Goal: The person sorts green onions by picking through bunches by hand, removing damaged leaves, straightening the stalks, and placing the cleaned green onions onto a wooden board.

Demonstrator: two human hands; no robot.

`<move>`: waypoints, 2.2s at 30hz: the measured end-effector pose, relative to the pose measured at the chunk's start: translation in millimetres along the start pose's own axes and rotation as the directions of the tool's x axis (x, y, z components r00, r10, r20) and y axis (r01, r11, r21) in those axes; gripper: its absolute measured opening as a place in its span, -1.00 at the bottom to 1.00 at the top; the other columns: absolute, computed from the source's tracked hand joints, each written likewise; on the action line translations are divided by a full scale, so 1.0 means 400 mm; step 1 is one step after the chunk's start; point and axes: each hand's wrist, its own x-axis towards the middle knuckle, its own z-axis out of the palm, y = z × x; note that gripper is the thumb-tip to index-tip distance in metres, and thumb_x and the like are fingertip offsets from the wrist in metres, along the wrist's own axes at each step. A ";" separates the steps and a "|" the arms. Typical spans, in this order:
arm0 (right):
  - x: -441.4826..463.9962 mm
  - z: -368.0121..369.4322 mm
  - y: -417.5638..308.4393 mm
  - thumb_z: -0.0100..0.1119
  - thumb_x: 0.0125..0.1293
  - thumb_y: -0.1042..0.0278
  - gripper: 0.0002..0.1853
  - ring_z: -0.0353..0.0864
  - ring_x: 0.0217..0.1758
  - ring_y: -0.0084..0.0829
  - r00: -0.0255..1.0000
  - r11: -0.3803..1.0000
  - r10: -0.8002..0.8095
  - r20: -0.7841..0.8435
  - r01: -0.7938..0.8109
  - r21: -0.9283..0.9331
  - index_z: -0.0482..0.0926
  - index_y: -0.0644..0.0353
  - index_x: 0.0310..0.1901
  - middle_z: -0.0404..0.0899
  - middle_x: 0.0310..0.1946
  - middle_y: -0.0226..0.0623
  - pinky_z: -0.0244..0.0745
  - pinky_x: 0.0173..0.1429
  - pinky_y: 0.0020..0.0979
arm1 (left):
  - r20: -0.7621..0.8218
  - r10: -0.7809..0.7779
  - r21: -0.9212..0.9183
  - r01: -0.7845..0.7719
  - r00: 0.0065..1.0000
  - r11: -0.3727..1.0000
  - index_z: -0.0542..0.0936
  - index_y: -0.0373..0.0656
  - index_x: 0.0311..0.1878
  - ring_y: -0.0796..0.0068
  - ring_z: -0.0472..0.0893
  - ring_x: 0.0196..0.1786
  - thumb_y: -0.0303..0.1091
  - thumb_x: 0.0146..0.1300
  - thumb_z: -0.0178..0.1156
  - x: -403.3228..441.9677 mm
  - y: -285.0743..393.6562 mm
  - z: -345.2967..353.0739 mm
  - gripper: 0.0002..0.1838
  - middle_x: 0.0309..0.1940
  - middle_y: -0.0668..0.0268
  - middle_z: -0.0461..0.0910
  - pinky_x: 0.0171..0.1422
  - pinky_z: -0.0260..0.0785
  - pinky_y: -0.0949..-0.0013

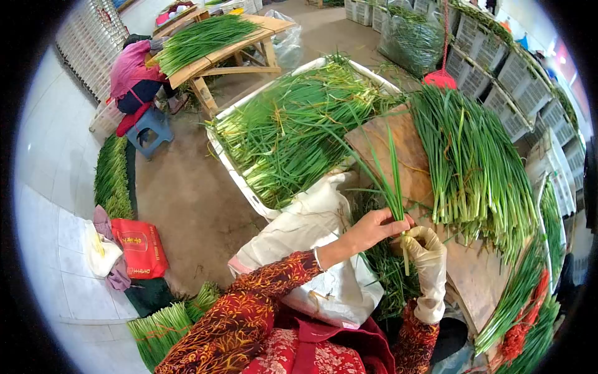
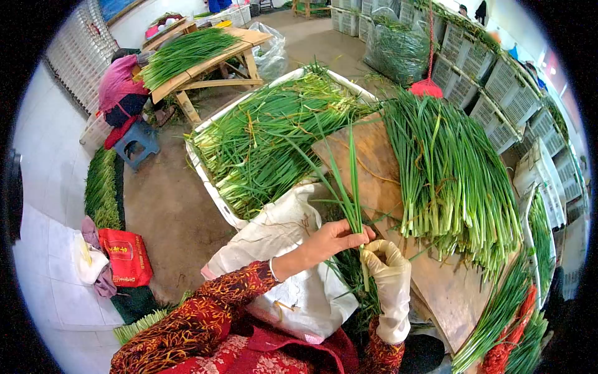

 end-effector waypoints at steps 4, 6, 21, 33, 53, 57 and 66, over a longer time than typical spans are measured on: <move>-0.006 0.009 0.018 0.18 0.16 0.44 -0.91 0.30 -0.53 -0.74 0.997 0.996 -0.077 -0.014 0.076 -0.052 0.51 0.25 -0.35 0.42 -0.56 -0.53 0.22 -0.48 -0.67 | -0.025 -0.049 -0.010 0.048 0.999 0.999 0.51 -0.23 -0.07 0.61 0.46 -0.08 -0.24 0.25 0.10 -0.009 0.017 0.003 -0.71 -0.15 0.37 0.53 0.04 0.30 0.51; -0.024 0.013 -0.019 0.17 0.17 0.42 -0.90 0.32 -0.53 -0.71 0.999 0.998 -0.037 -0.031 0.036 -0.047 0.51 0.26 -0.38 0.41 -0.58 -0.52 0.25 -0.48 -0.64 | -0.027 -0.087 0.028 0.088 0.996 0.996 0.51 -0.24 -0.08 0.59 0.47 -0.08 -0.25 0.25 0.10 -0.014 0.028 0.000 -0.72 -0.15 0.35 0.53 0.04 0.31 0.50; 0.078 -0.110 -0.027 0.09 0.21 0.11 -0.75 0.52 -0.60 -0.31 0.908 0.469 -0.358 -0.219 -0.028 -0.883 0.49 0.14 -0.38 0.52 -0.66 -0.24 0.38 -0.49 -0.34 | -0.266 0.089 -0.445 -0.204 0.960 0.872 0.38 -0.08 -0.10 0.56 0.45 -0.40 -0.27 0.32 -0.07 0.025 0.035 -0.084 -0.84 -0.34 0.35 0.42 -0.23 0.55 0.25; -0.067 0.019 0.054 0.17 0.14 0.04 -0.71 0.54 -0.53 -0.20 1.000 0.850 0.005 0.001 -0.004 -0.527 0.56 0.11 -0.29 0.51 -0.61 -0.16 0.39 -0.42 -0.31 | -0.085 -0.262 -0.471 0.193 0.961 0.861 0.40 -0.15 -0.07 0.71 0.36 -0.51 -0.16 0.17 0.19 0.034 -0.050 0.023 -0.64 -0.46 0.49 0.37 -0.46 0.35 0.50; -0.054 0.022 0.139 0.10 0.24 0.40 -0.87 0.48 -0.34 -0.59 0.970 0.886 -0.129 -0.207 0.207 0.414 0.47 0.22 -0.22 0.54 -0.19 -0.30 0.36 -0.19 -0.61 | 0.130 -0.364 -0.442 0.383 0.922 0.811 0.48 -0.14 -0.03 0.73 0.43 -0.41 -0.22 0.18 0.18 0.022 -0.071 0.011 -0.67 -0.37 0.51 0.46 -0.42 0.35 0.56; -0.125 -0.003 0.165 0.14 0.21 0.38 -0.86 0.52 -0.25 -0.51 0.952 0.939 -0.253 -0.170 0.284 0.193 0.47 0.23 -0.25 0.53 -0.16 -0.26 0.35 -0.23 -0.60 | 0.078 -0.405 -0.432 0.397 0.911 0.810 0.46 -0.18 -0.03 0.55 0.54 -0.17 -0.22 0.21 0.15 0.023 -0.091 0.047 -0.68 -0.23 0.39 0.53 -0.11 0.47 0.44; -0.235 -0.077 0.451 0.14 0.16 0.20 -0.70 0.59 -0.18 -0.24 0.928 0.621 0.288 0.237 0.008 -0.784 0.49 0.12 -0.10 0.59 -0.28 -0.21 0.47 -0.15 -0.33 | -0.378 0.202 -0.236 -0.305 0.904 0.923 0.42 -0.20 -0.17 0.56 0.49 -0.46 -0.21 0.29 0.02 0.004 0.081 -0.076 -0.76 -0.42 0.31 0.48 -0.37 0.37 0.53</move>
